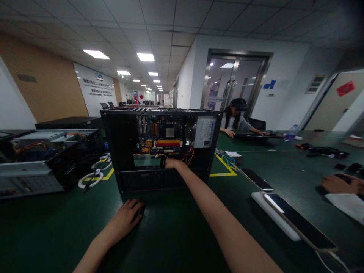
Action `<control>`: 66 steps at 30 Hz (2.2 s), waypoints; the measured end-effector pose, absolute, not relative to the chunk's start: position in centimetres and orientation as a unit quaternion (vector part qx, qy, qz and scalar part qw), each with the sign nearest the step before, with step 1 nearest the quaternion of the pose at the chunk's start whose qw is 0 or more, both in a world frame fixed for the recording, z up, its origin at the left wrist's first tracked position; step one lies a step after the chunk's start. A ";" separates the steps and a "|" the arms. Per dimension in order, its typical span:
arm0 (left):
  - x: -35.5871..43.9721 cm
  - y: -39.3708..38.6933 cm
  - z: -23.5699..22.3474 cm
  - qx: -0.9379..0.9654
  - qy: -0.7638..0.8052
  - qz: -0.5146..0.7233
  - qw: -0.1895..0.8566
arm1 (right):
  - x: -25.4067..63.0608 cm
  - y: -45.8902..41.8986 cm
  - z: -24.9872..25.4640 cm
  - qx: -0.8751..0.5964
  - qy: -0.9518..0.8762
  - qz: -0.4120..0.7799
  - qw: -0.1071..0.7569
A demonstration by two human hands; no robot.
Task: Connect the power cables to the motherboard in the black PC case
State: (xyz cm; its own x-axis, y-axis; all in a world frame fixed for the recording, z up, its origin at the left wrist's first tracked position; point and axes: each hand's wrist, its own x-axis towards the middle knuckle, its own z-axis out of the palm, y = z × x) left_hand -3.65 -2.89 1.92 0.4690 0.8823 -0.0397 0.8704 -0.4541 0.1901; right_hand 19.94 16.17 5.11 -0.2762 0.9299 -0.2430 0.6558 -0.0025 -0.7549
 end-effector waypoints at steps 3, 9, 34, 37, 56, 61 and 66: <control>-3.8 -2.8 1.7 0.854 0.510 0.031 0.092 | 20.2 15.7 5.6 -0.600 -0.714 0.360 0.030; -4.0 -2.6 1.3 0.861 0.499 0.044 0.091 | 20.2 15.1 6.0 -0.577 -0.736 0.353 -0.021; -3.9 -2.6 1.4 0.860 0.502 0.032 0.091 | 19.8 15.6 5.6 -0.559 -0.789 0.240 0.085; -4.0 -2.5 1.3 0.859 0.503 0.033 0.091 | 19.5 14.9 6.3 -0.584 -0.750 0.280 0.136; -3.9 -2.4 1.1 0.857 0.506 0.036 0.090 | 21.7 14.5 7.5 -0.549 -0.400 0.625 0.385; -4.0 -2.4 1.1 0.857 0.505 0.039 0.093 | 22.3 14.8 7.5 -0.540 -0.346 0.669 0.375; -3.9 -2.5 1.4 0.856 0.506 0.033 0.098 | 22.4 15.2 7.3 -0.519 -0.335 0.686 0.384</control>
State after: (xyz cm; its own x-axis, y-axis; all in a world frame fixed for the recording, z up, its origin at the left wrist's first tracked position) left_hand -3.92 -2.55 1.40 0.4854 0.8732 -0.0427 0.8602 -0.4683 0.2020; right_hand 22.40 15.23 7.27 -0.1648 0.8751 -0.4550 -0.1796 -0.4802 -0.8586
